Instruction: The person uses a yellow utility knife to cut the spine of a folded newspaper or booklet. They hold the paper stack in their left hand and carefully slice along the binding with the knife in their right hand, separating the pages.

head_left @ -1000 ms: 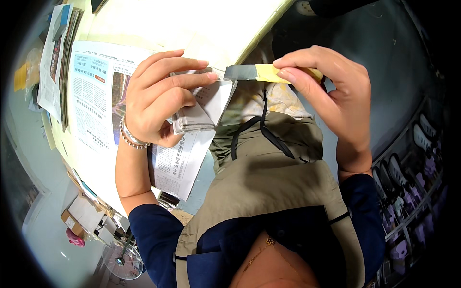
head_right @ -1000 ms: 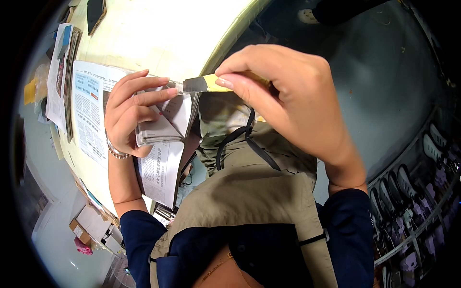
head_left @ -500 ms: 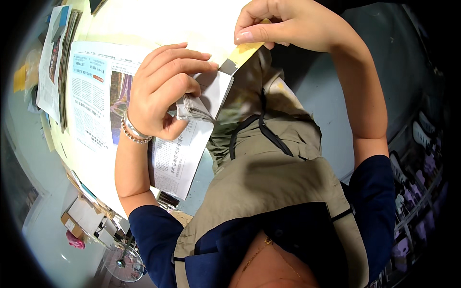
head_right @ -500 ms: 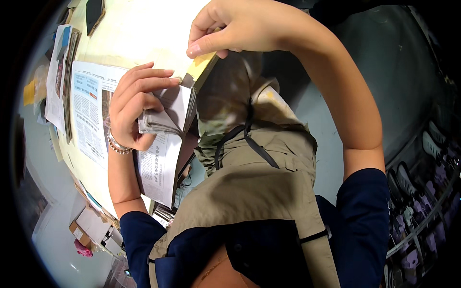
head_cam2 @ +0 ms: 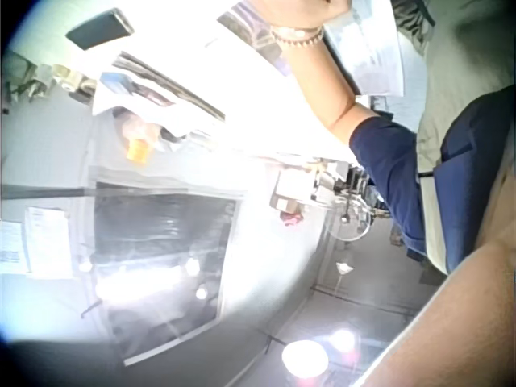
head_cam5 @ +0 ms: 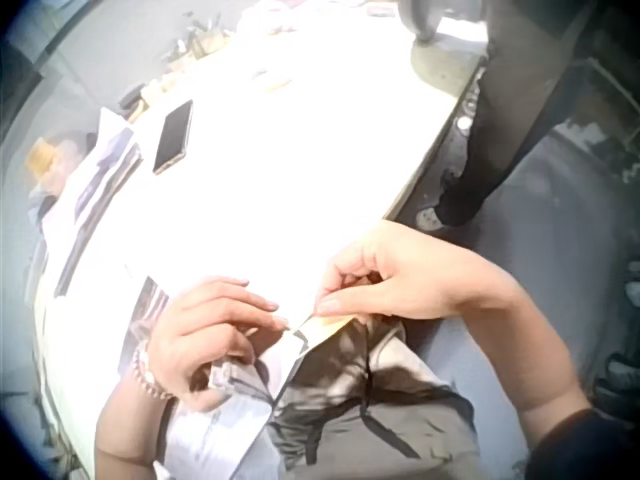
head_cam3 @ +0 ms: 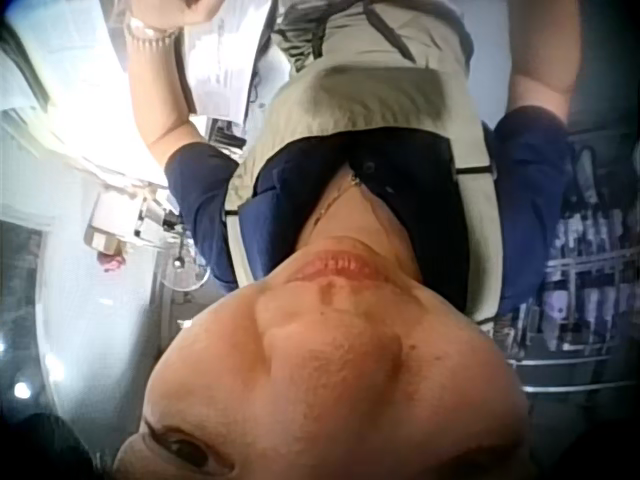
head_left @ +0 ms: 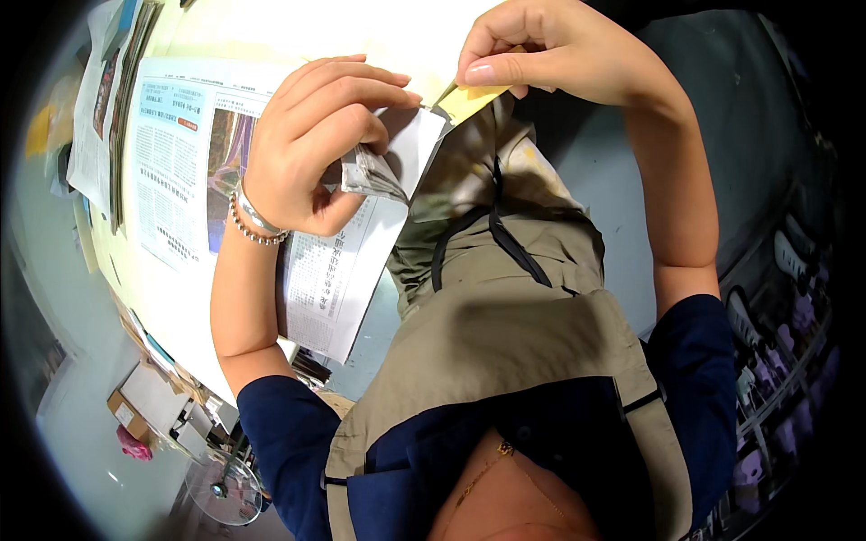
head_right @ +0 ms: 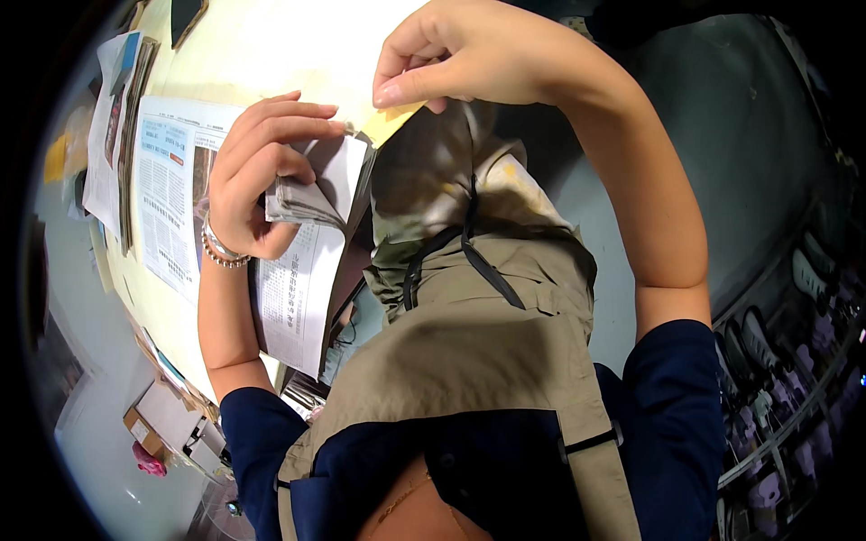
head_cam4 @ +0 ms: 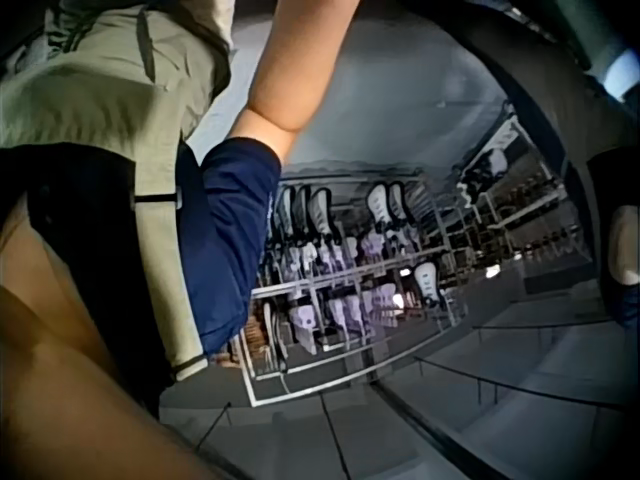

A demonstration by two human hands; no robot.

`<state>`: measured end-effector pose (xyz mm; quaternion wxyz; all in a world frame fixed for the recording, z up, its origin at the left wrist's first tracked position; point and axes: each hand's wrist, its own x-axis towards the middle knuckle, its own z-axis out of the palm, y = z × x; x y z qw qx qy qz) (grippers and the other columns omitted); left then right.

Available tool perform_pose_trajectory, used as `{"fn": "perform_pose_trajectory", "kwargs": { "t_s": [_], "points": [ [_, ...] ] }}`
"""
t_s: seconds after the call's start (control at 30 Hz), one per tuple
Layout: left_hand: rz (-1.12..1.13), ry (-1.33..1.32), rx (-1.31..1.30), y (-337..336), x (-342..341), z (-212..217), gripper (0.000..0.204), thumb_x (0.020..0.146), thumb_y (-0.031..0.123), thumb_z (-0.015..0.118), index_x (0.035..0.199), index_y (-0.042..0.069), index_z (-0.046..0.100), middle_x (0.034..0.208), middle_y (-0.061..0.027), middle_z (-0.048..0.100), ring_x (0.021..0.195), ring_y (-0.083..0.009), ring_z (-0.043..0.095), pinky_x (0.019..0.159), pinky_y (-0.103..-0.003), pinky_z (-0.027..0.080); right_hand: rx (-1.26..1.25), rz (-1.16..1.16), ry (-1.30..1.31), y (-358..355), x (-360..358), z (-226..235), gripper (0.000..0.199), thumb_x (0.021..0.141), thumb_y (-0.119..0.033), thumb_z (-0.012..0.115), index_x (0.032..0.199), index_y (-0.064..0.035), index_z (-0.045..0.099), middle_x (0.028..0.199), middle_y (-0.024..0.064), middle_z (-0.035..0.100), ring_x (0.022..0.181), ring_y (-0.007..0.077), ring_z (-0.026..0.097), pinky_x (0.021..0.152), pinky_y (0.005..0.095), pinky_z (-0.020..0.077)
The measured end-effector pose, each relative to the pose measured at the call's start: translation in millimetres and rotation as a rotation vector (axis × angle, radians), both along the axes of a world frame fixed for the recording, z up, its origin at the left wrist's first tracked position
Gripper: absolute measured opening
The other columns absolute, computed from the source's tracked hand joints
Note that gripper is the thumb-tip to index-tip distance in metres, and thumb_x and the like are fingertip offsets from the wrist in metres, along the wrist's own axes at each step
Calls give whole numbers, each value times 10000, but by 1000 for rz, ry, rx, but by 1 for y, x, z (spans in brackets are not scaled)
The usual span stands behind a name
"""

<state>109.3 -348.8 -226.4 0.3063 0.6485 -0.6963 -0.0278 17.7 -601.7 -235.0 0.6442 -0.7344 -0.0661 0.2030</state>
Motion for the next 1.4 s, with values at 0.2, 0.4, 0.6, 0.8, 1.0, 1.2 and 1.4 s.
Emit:
{"fn": "perform_pose_trajectory", "kwargs": {
  "t_s": [0.2, 0.4, 0.6, 0.8, 1.0, 1.2, 1.4],
  "points": [
    [-5, 60, -15, 1, -3, 4, 241, 493, 124, 580, 720, 58, 535, 960, -141, 662, 990, -325, 651, 924, -467, 488, -36, -25, -157, 19, -12, -3, 180, 868, -158, 676, 895, 19, 700, 692, 48, 645, 612, 84, 550, 581, 229, 435],
    [19, 130, -11, 11, -3, -1, 221, 510, 110, 555, 708, 16, 527, 929, -172, 604, 908, -313, 638, 876, -435, 513, 10, -41, -168, 53, -37, -13, 163, 854, -143, 677, 882, 17, 688, 737, 79, 671, 666, 124, 602, 654, 261, 480],
    [-36, 243, -99, 10, 5, -7, 154, 569, 86, 554, 680, -7, 501, 906, -177, 560, 799, -259, 556, 748, -344, 509, 53, -27, -59, 103, -75, -12, 182, 856, -157, 681, 955, -5, 705, 806, 97, 707, 695, 149, 657, 653, 277, 507],
    [42, 725, -352, 14, 10, -33, 321, 830, 194, 735, 653, 62, 501, 707, -59, 513, 644, -174, 520, 631, -313, 509, 146, 115, -118, 180, -110, -33, 232, 864, -237, 702, 969, -30, 704, 832, 132, 707, 684, 235, 681, 645, 307, 518],
    [101, 915, -389, 20, 11, -33, 256, 825, 157, 715, 680, 55, 529, 795, -80, 504, 698, -160, 510, 605, -268, 477, 182, 355, -142, 226, -130, -52, 194, 839, -209, 704, 895, -24, 704, 817, 125, 706, 736, 282, 679, 678, 375, 520],
    [125, 586, -130, 19, 7, -16, 107, 776, 124, 638, 785, 25, 676, 968, -137, 570, 850, -184, 562, 712, -286, 460, 116, 251, -72, 154, -115, -39, 177, 853, -190, 680, 917, -27, 708, 834, 118, 708, 736, 258, 679, 690, 331, 516],
    [45, 433, -117, 25, 12, -11, 165, 762, 110, 619, 654, 25, 529, 1025, -171, 583, 773, -152, 520, 709, -270, 456, 104, -465, -36, 76, -123, 5, 130, 860, -82, 690, 972, -28, 726, 793, 31, 692, 665, 51, 590, 582, 203, 433]
  ]
}}
